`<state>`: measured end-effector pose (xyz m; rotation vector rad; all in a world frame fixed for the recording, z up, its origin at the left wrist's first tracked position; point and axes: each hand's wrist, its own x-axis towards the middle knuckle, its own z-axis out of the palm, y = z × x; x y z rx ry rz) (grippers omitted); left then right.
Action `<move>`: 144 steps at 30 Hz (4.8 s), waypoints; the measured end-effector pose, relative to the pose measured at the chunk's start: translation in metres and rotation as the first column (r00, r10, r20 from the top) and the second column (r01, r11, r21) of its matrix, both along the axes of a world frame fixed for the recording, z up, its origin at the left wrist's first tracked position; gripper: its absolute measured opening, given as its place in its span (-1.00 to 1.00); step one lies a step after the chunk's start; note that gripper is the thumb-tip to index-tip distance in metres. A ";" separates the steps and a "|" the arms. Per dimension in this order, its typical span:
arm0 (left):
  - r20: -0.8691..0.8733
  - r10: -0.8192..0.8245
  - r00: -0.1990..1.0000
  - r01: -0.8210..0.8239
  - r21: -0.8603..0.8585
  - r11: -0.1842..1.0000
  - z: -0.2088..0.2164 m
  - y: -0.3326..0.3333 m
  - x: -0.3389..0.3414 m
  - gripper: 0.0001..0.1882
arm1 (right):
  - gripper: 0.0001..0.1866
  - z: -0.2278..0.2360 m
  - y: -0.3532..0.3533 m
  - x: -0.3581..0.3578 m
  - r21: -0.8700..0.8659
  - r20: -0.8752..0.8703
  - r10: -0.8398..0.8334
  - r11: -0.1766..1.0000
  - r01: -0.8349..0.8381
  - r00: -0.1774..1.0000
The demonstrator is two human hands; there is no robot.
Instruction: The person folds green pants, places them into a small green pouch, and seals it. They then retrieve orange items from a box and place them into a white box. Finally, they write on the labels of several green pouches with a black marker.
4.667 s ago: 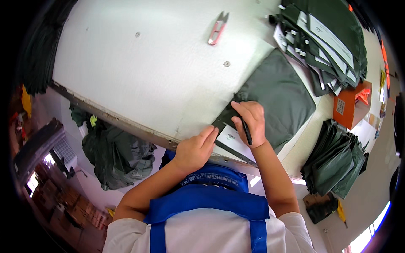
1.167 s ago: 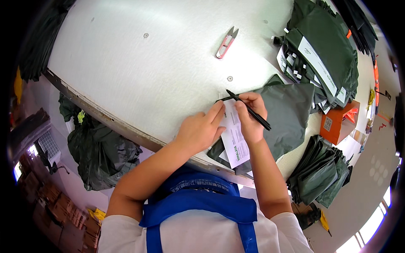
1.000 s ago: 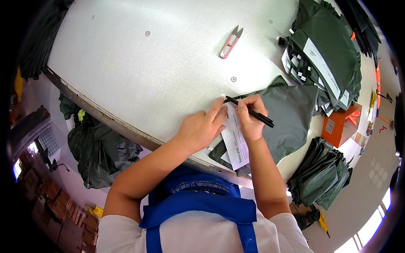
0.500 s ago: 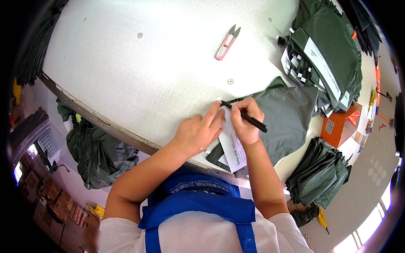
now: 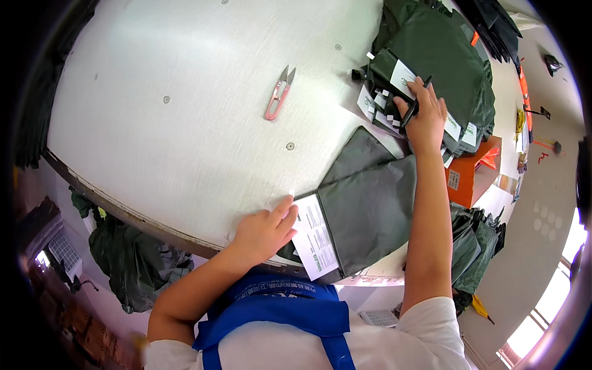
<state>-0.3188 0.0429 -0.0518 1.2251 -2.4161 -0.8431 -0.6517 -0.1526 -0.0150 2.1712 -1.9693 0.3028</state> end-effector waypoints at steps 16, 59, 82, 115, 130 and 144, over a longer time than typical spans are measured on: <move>-0.155 0.341 0.927 -0.310 0.197 0.930 0.014 0.001 0.012 -0.44 | -0.64 0.029 0.209 0.126 0.501 0.353 0.062 0.831 -0.244 0.934; -0.065 -0.113 0.992 0.110 -0.044 0.993 -0.005 0.021 0.006 -0.68 | -0.37 0.025 0.042 -0.027 0.188 0.084 -0.104 0.978 0.087 0.991; 0.025 0.158 0.987 -0.157 -0.022 0.987 -0.001 0.027 0.020 -0.54 | -0.69 -0.002 0.176 0.152 0.163 0.767 0.177 0.876 -0.454 0.616; 0.135 0.207 0.969 -0.227 0.154 0.962 0.008 0.033 0.033 -0.54 | -0.74 -0.027 0.173 0.097 -0.041 0.679 0.048 0.999 -0.028 0.732; 0.143 0.245 0.959 -0.277 0.280 0.919 0.018 -0.028 -0.007 -0.34 | -0.35 -0.047 0.303 0.017 0.231 0.472 -0.642 0.751 0.618 0.604; 0.115 0.282 0.952 -0.284 0.676 0.680 0.014 -0.022 -0.015 -0.41 | -0.31 -0.025 0.298 0.048 0.305 0.674 -0.649 0.680 0.667 0.353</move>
